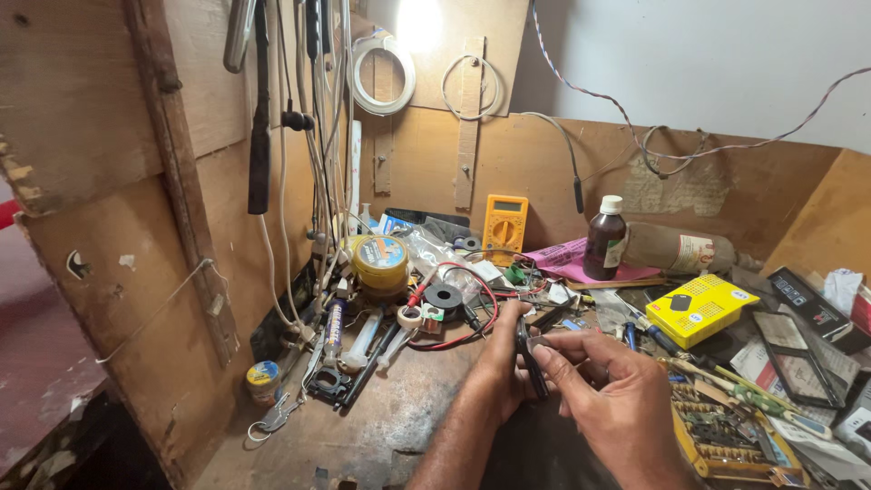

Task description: The person disassembles a small electronic device, removes the back cover, and uses a screwdriver to loosen screws on the internal frame. The person then uses a small brush to clean inside the device's chassis.

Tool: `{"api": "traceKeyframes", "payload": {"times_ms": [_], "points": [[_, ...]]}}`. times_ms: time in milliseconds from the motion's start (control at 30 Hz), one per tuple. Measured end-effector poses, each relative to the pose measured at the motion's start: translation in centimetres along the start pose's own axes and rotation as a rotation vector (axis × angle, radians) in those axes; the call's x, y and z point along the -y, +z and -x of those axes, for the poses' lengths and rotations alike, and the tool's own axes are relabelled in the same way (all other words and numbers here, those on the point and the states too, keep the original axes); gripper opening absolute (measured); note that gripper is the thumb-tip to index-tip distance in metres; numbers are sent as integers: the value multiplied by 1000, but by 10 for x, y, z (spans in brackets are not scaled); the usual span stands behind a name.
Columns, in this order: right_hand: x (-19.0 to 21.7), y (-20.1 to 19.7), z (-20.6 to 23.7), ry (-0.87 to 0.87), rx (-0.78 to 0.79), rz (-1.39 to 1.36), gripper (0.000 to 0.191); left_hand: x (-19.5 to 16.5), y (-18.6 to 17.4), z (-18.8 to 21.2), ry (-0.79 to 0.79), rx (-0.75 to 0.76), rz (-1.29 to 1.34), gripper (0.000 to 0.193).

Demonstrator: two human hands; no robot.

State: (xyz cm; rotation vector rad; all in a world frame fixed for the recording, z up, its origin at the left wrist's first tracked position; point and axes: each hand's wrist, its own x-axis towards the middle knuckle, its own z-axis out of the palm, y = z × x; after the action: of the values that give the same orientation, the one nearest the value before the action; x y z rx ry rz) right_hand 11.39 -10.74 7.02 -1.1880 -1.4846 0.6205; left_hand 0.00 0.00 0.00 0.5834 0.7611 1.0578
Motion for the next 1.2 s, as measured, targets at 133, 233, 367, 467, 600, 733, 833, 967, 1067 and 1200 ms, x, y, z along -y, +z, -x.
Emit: {"api": "traceKeyframes", "payload": {"times_ms": [133,233,367,467,600,733,833,967,1067,1200], "points": [[2,-2,1,-17,7,-19,15,1,6,7,42,-3,-15,71],[3,-4,3,64,17,-11,13,2,10,8,97,-29,-38,63],[4,-8,3,153,73,-10,12,5,10,8,199,-105,-102,59],[0,-2,7,-40,35,-32,11,11,6,7,284,-96,-71,56],[-4,1,20,-538,-106,215,12,13,5,-2,384,-158,-182,58],[-11,-1,29,-768,-197,506,18,20,3,-5,588,-234,-329,63],[-22,-7,31,-778,-228,603,21,23,8,-5,585,-344,-454,68],[-40,-15,34,-792,-290,584,20,24,15,6,694,-435,-593,70],[-53,-17,40,-711,-310,528,19,19,24,21,526,-313,-348,72],[-62,-22,41,-372,-290,308,16,9,31,41,369,-154,-2,76]]}}
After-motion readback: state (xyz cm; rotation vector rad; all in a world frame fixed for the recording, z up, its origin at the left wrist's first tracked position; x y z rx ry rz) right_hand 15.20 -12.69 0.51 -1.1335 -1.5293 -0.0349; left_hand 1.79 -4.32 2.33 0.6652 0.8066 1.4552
